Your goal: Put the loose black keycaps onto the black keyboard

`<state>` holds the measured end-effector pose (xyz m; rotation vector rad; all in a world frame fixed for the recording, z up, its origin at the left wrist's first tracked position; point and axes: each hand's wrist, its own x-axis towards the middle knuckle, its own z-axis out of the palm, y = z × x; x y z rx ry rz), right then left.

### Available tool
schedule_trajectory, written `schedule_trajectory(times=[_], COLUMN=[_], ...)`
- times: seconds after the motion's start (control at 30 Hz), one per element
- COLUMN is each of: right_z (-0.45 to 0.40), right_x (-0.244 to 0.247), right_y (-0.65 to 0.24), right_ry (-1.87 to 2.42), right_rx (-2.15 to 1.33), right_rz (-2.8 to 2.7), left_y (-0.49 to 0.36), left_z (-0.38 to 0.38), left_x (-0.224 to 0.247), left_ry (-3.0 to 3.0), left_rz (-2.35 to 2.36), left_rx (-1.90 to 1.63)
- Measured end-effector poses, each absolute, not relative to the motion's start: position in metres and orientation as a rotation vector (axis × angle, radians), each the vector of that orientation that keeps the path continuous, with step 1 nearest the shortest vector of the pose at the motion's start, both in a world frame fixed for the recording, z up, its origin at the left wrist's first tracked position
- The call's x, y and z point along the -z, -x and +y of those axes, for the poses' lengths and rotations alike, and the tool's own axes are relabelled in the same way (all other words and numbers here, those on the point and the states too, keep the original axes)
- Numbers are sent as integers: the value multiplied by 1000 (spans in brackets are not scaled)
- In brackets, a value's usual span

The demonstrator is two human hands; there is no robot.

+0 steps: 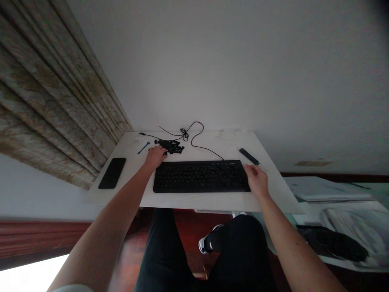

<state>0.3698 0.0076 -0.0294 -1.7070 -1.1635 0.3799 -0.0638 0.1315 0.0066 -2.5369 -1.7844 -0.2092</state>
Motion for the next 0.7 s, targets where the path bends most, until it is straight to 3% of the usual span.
schedule_trajectory(times=[0.27, 0.37, 0.43, 0.6, 0.7], right_z=[8, 8, 10, 14, 14], right_x=[32, 33, 34, 32, 21], right_y=[-370, -371, -374, -378, -364], right_ry=[1713, 1705, 1696, 1647, 1658], right_rx=[-363, -384, -409, -503, -406], right_rz=[-1172, -1143, -1116, -1035, -1092], left_y=[60, 54, 46, 17, -1], left_z=[131, 130, 126, 92, 57], left_x=[-12, -17, -19, -24, -29], left_ry=[2581, 2606, 2555, 2166, 2080], left_rz=[-1675, -1804, -2006, -2423, -2354], left_rx=[157, 417, 852, 2455, 3038])
